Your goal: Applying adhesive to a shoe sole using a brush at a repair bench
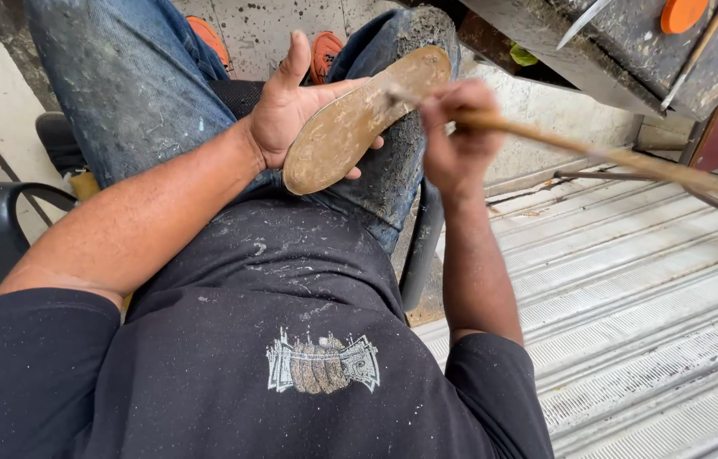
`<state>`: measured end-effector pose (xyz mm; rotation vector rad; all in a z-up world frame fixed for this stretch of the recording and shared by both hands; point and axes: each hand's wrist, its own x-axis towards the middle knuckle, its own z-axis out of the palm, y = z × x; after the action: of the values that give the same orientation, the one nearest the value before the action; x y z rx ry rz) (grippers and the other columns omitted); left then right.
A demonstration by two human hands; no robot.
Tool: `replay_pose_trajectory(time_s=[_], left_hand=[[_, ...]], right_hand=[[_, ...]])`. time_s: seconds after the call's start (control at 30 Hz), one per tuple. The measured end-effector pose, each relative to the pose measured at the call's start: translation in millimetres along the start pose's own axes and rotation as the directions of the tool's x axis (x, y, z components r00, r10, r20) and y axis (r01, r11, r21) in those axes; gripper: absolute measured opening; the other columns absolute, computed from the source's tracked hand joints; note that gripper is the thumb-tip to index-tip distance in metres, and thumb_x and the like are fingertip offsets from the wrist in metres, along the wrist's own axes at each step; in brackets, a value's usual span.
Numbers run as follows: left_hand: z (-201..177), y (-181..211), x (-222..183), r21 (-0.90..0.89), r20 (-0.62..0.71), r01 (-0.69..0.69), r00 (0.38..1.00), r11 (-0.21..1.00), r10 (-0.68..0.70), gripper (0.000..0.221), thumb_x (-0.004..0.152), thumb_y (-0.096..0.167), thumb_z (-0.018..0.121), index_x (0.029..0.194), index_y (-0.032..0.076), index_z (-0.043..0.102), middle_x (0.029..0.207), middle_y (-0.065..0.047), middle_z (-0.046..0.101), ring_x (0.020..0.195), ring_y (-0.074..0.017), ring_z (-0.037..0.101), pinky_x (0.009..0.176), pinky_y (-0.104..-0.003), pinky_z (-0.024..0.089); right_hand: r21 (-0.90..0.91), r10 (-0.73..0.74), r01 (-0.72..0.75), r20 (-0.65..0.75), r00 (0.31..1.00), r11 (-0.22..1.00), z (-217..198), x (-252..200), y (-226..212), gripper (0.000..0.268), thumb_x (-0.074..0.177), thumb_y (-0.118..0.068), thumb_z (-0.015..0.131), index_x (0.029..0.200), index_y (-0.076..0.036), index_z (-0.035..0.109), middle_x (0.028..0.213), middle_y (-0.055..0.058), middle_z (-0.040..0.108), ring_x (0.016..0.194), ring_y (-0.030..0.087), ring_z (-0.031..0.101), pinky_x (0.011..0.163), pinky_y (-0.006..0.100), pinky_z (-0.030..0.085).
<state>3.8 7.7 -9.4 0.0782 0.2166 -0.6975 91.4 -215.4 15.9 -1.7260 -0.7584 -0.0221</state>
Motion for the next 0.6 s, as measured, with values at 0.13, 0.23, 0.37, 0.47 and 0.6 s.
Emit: replay_pose_trajectory(time_s=[0.13, 0.23, 0.37, 0.47, 0.6], left_hand=[[2.3, 0.5, -0.1, 0.016, -0.018, 0.029, 0.999, 0.999, -0.029, 0.125, 0.06, 0.081, 0.059, 0.16, 0.009, 0.037, 0.136, -0.017, 0.059, 0.11, -0.0323, 0.068, 0.078, -0.061, 0.062], [7.1, -3.1, -2.2, -0.017, -0.037, -0.012, 0.999, 1.0, 0.011, 0.124, 0.061, 0.079, 0.059, 0.16, 0.006, 0.039, 0.141, -0.019, 0.057, 0.111, -0.0376, 0.067, 0.079, -0.063, 0.061], [-1.3, -2.4, -0.3, -0.135, -0.008, 0.016, 1.0, 0.991, -0.017, 0.122, 0.063, 0.075, 0.061, 0.16, 0.006, 0.036, 0.146, -0.02, 0.052, 0.111, -0.0393, 0.064, 0.079, -0.067, 0.06], [-7.0, -6.1, -0.5, -0.115, -0.019, 0.023, 1.0, 0.993, -0.025, 0.121, 0.063, 0.077, 0.059, 0.159, 0.006, 0.039, 0.144, -0.022, 0.055, 0.113, -0.0427, 0.065, 0.079, -0.068, 0.058], [-4.3, -6.1, -2.4, 0.0, 0.017, -0.005, 1.0, 1.0, 0.005, 0.124, 0.067, 0.078, 0.059, 0.163, 0.007, 0.03, 0.151, -0.02, 0.048, 0.118, -0.0425, 0.063, 0.081, -0.066, 0.059]], right_hand=[[0.148, 0.169, -0.196, 0.179, 0.969, 0.969, -2.3, -13.3, -25.3, 0.023, 0.095, 0.002, 0.073, 0.101, -0.011, 0.055, 0.094, 0.011, 0.067, 0.086, 0.022, 0.062, 0.083, 0.034, 0.051], [0.213, 0.124, -0.106, -0.075, 0.989, 0.971, -6.1, -22.6, -19.2, 0.024, 0.097, 0.007, 0.066, 0.104, -0.008, 0.049, 0.095, 0.02, 0.058, 0.073, 0.023, 0.054, 0.05, 0.031, 0.052], [0.29, 0.052, -0.075, 0.084, 0.995, 0.954, -6.2, -31.2, -21.9, 0.02, 0.095, 0.004, 0.066, 0.094, -0.012, 0.055, 0.089, 0.011, 0.065, 0.073, 0.017, 0.062, 0.057, 0.027, 0.047], [0.233, 0.094, -0.079, -0.055, 0.994, 0.969, -31.7, -25.9, 2.6, 0.025, 0.096, 0.013, 0.063, 0.1, -0.01, 0.053, 0.09, 0.013, 0.064, 0.071, 0.019, 0.06, 0.055, 0.027, 0.051], [-0.024, 0.053, -0.066, -0.363, 0.93, 0.998, -37.7, -5.0, 1.2, 0.019, 0.095, 0.009, 0.069, 0.099, -0.005, 0.056, 0.089, 0.011, 0.061, 0.059, 0.018, 0.054, 0.05, 0.026, 0.05]])
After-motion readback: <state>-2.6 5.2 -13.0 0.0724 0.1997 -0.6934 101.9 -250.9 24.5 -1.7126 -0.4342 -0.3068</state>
